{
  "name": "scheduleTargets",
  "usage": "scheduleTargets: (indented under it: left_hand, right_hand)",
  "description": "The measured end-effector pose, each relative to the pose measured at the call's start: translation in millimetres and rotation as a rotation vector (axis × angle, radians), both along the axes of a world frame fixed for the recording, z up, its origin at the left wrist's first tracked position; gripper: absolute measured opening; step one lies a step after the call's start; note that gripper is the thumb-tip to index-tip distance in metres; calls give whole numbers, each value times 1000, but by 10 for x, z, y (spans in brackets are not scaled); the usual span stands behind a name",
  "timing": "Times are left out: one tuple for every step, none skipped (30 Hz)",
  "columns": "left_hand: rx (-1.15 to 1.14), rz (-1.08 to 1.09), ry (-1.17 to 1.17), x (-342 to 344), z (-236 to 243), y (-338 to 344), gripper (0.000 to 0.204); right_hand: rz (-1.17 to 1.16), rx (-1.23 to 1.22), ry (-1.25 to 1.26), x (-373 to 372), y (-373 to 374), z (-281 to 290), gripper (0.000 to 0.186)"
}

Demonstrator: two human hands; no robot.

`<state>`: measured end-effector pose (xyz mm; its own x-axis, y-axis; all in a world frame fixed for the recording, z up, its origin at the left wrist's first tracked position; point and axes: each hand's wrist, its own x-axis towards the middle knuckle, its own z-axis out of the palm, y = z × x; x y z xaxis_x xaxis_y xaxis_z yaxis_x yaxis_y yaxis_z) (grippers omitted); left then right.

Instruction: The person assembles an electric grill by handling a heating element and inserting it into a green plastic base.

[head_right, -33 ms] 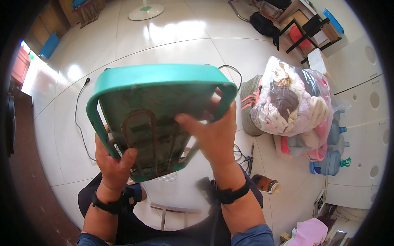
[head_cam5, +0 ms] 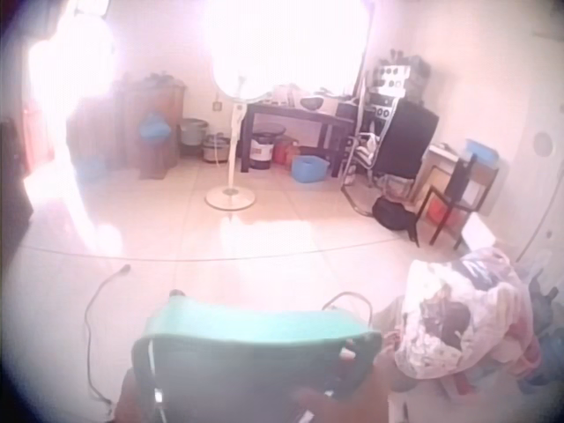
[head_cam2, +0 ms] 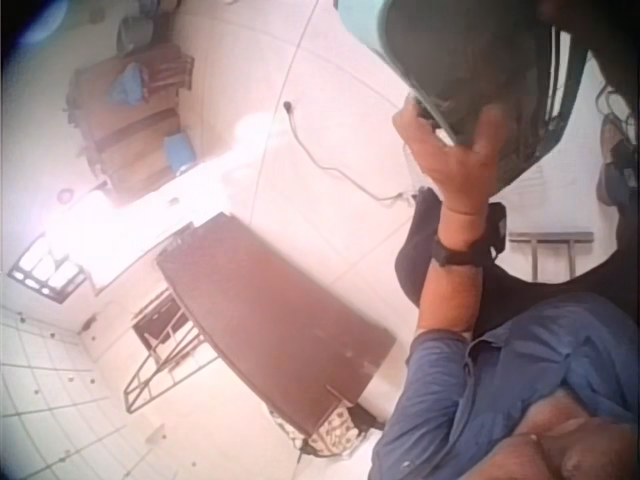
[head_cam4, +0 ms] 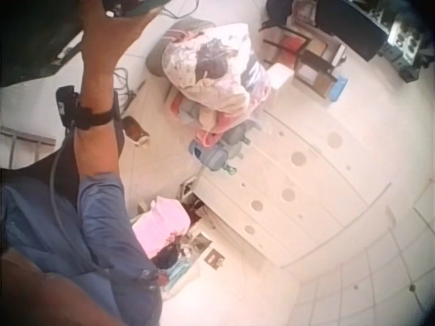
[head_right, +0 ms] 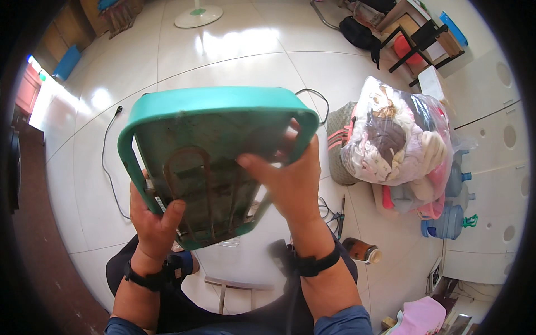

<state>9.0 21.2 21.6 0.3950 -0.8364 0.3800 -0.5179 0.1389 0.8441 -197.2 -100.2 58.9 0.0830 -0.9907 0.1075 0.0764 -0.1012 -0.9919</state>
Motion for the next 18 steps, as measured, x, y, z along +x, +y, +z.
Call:
scheduleTargets:
  left_hand:
    - [76,-1,76,20,6,8,62]
    - [76,-2,72,28,28,-2,62]
    - [112,-3,218,38,60,-28,58]
    - [150,-3,364,50,69,-48,54]
    - [153,-2,360,81,60,-54,54]
    - [188,-36,351,128,42,-54,51]
    - [220,-73,345,138,40,-67,48]
    - [211,-108,342,121,57,-88,46]
    - [211,-112,343,102,66,-106,46]
    - [253,-123,398,101,71,-113,46]
    - [294,-133,453,102,73,-119,45]
    - [298,-134,450,108,64,-127,45]
    - [319,-127,451,117,48,-140,47]
    - [340,-120,452,117,27,-147,49]
    - [342,-122,451,87,0,-155,49]
    - [234,-86,483,37,-31,-170,53]
    - [126,-50,514,9,-65,-178,56]
    - [145,7,251,120,-112,-155,63]
  right_hand:
    - [39,41,29,0,-11,50,78]
    - [31,-2,122,-39,-13,0,59]
    - [30,-1,119,-121,-47,-15,59]
    - [86,54,43,-201,-99,2,53]
    - [142,110,-33,-229,-120,15,50]
    - [138,19,-21,-204,-79,15,58]
    - [135,19,-20,-196,-68,16,58]
    - [127,54,-96,-198,-61,13,56]
    - [118,89,-172,-213,-54,11,53]
    - [138,146,-263,-219,-37,-1,51]
    - [136,149,-267,-202,-18,6,51]
    - [108,175,-255,-169,9,37,49]
    - [79,199,-241,-153,26,77,48]
    - [76,200,-243,-174,30,108,48]
    - [84,140,-160,-210,25,138,44]
    - [92,79,-79,-235,16,151,41]
    - [90,81,-82,-241,-1,145,41]
    - [54,57,-68,-242,-23,134,40]
